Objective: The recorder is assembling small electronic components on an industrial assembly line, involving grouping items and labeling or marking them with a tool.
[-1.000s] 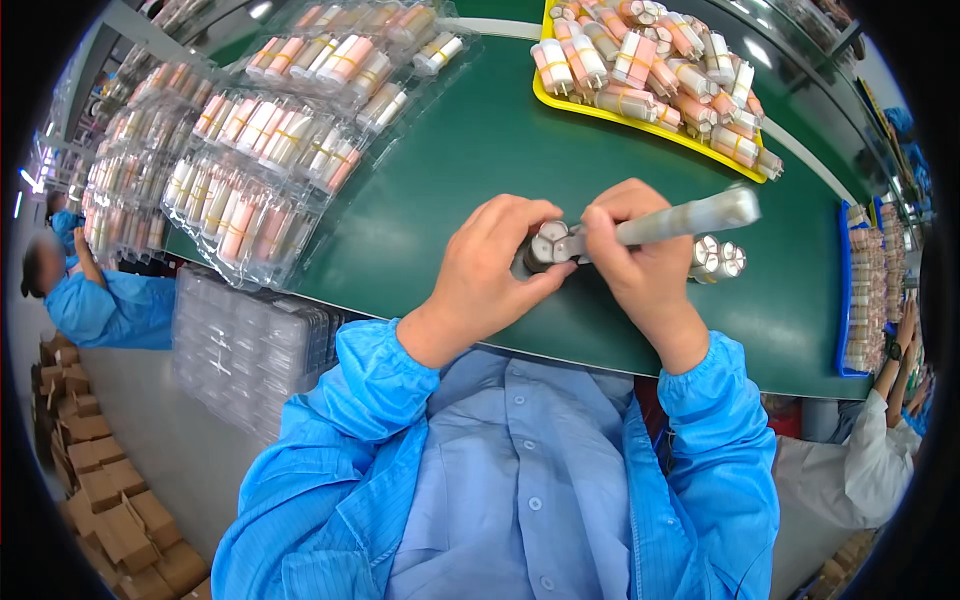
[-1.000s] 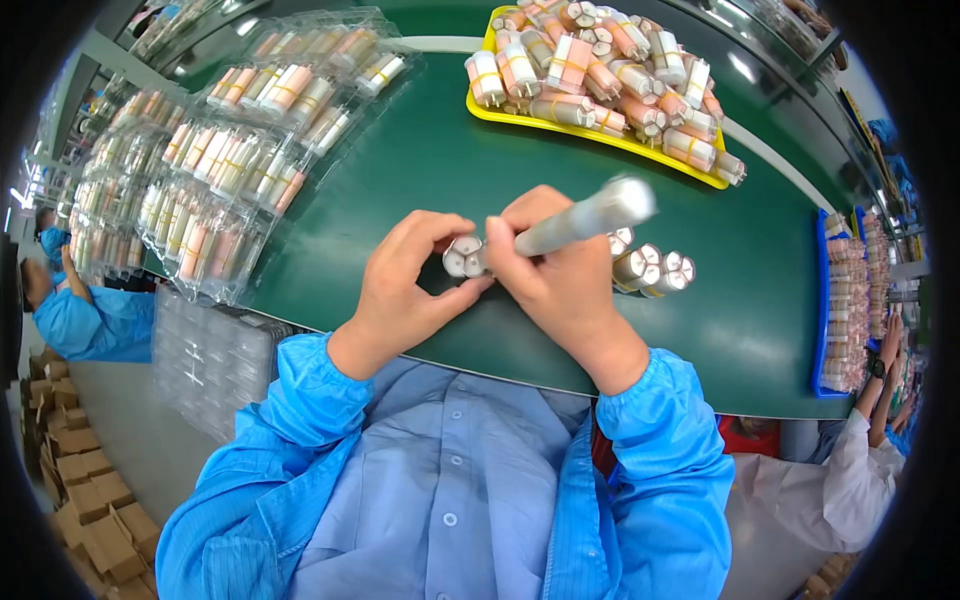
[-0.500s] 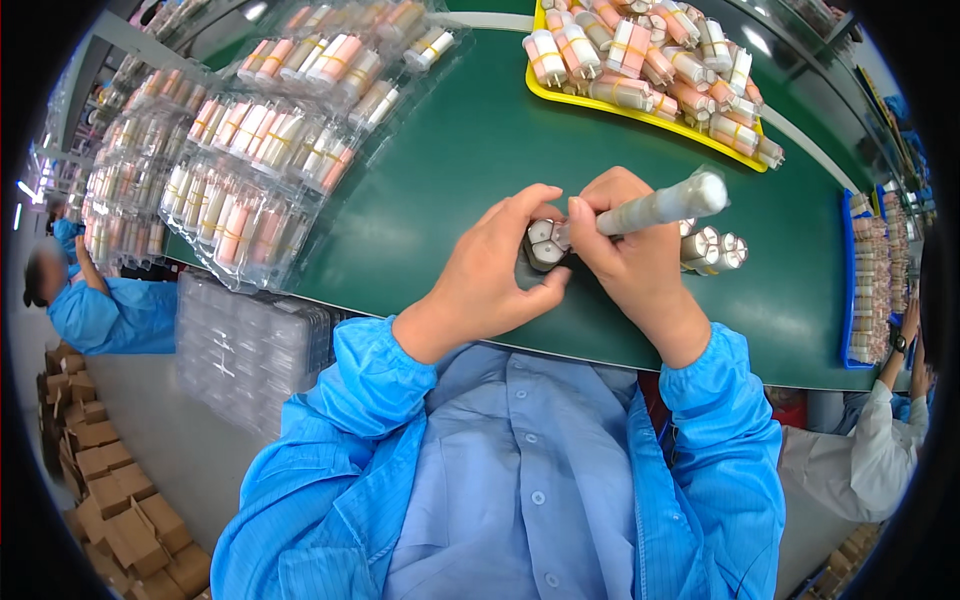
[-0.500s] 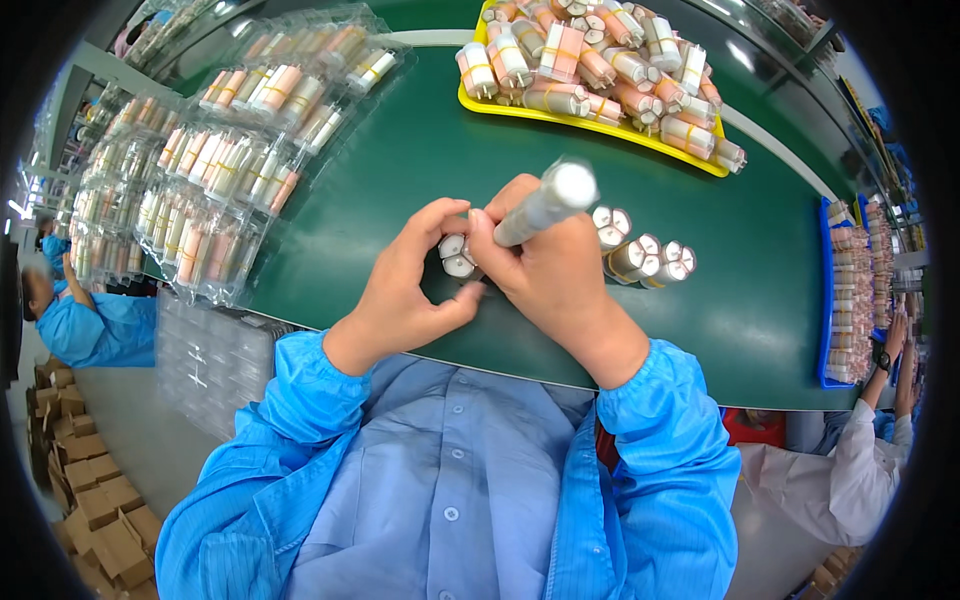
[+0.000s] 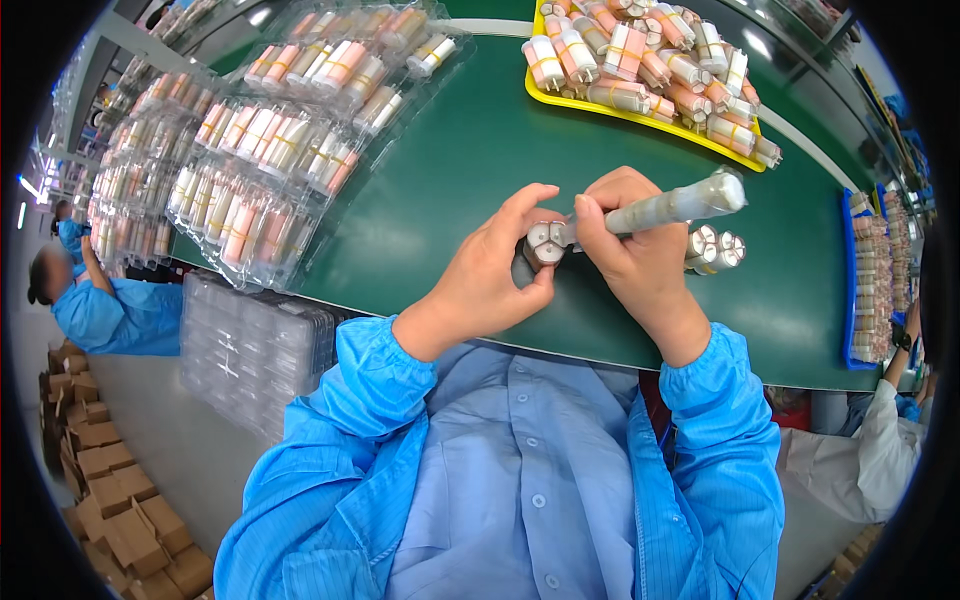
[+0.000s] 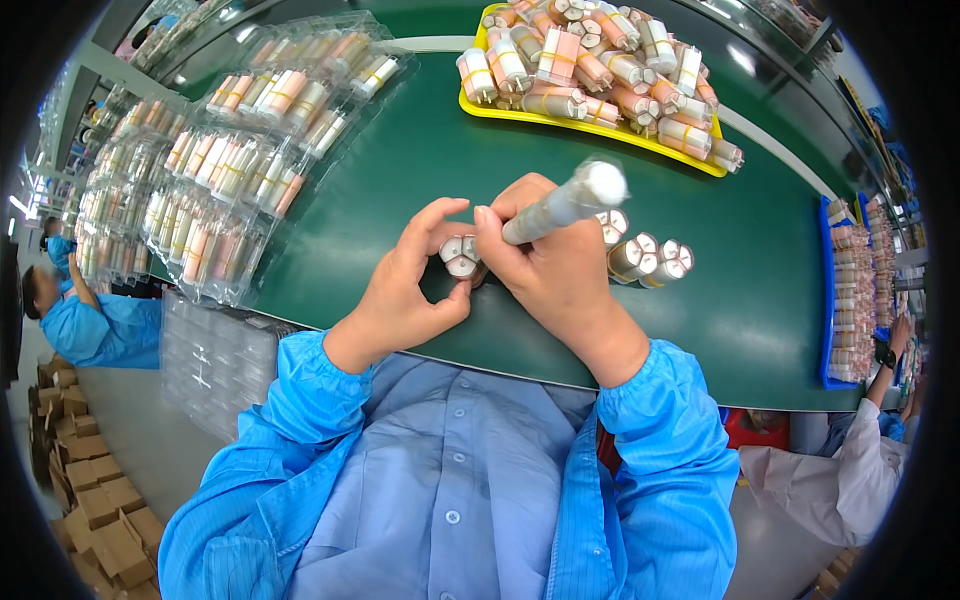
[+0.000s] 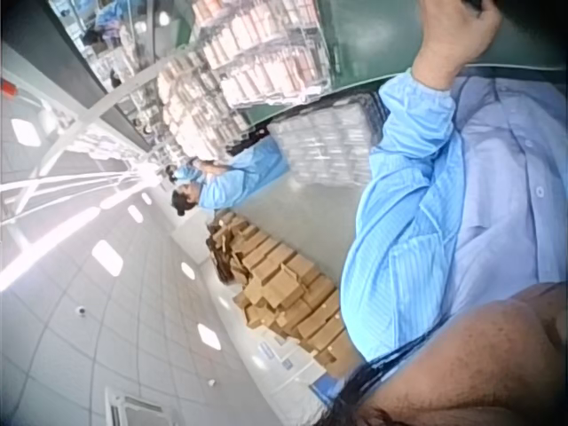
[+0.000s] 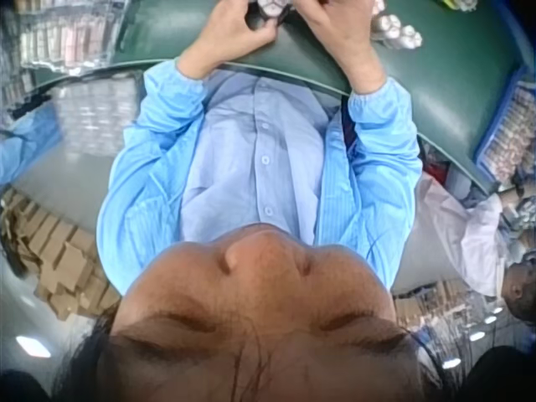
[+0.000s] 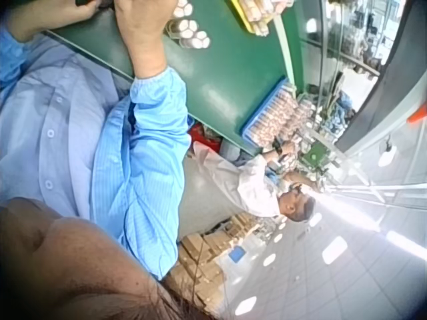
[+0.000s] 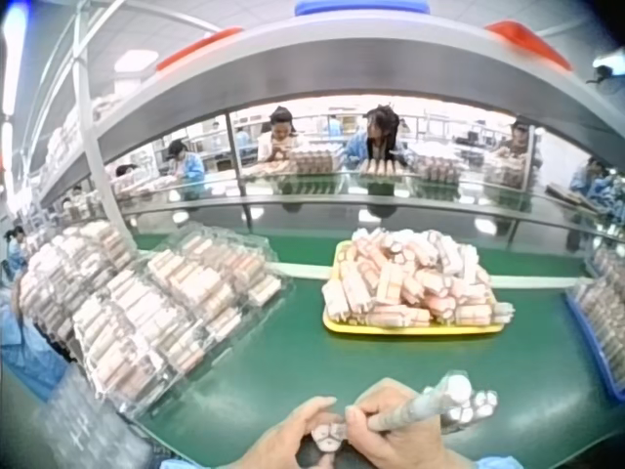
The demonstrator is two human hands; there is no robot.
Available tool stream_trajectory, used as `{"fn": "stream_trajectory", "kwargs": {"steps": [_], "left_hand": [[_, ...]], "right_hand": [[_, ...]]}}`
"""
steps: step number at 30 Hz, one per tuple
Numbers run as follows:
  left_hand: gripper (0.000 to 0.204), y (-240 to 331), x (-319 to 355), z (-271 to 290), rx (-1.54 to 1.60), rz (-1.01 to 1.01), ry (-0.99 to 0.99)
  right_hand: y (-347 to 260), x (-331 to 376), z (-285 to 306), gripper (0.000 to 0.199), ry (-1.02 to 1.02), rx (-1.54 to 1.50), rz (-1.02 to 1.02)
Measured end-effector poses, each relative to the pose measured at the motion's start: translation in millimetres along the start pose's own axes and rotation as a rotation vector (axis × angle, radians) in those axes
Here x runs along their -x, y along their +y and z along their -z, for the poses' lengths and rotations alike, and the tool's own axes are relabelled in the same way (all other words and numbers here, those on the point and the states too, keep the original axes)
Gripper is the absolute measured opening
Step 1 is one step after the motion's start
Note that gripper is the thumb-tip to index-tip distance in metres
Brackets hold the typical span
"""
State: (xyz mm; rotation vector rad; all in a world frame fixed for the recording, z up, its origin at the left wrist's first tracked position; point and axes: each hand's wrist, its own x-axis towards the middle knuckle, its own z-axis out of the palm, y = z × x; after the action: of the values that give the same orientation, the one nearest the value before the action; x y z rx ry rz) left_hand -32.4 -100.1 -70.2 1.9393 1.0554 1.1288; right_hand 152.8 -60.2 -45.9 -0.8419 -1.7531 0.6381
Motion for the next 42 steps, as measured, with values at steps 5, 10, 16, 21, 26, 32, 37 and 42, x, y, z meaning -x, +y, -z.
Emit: {"fn": "stream_trajectory", "kwargs": {"steps": [5,10,16,21,26,32,37,42], "left_hand": [[0.081,-1.8,1.0,0.5,-0.006,0.009,-0.035],[0.067,-3.4,-1.8,0.3,-0.132,-0.024,0.045],[0.049,-0.1,-2.6,4.3,-0.242,-0.015,0.145],[0.042,-17.5,-7.8,41.2,-0.428,0.073,0.383],[0.058,-10.4,-10.9,42.9,-0.69,0.07,0.346],[0.072,33.8,-38.6,-16.2,-0.574,-0.233,0.187],[0.06,27.8,-73.0,-62.5,-0.261,-0.136,-0.086],[0.048,11.1,-73.7,-68.1,-0.145,-0.13,-0.136]], "right_hand": [[0.8,1.0,-1.8,0.016,-0.046,0.033,-0.031],[6.0,2.0,-4.6,0.015,-0.051,0.069,0.028],[1.2,-3.0,4.7,0.012,0.044,0.03,0.156],[-6.3,-21.3,49.7,0.008,0.328,0.057,0.34],[-14.4,-26.9,76.6,0.01,0.546,-0.196,0.02],[-1.3,-21.1,72.6,0.009,0.456,-0.027,0.047],[-2.5,-20.3,64.1,0.009,0.388,0.025,0.131],[-1.4,-22.8,61.0,0.01,0.39,0.022,0.131]]}}
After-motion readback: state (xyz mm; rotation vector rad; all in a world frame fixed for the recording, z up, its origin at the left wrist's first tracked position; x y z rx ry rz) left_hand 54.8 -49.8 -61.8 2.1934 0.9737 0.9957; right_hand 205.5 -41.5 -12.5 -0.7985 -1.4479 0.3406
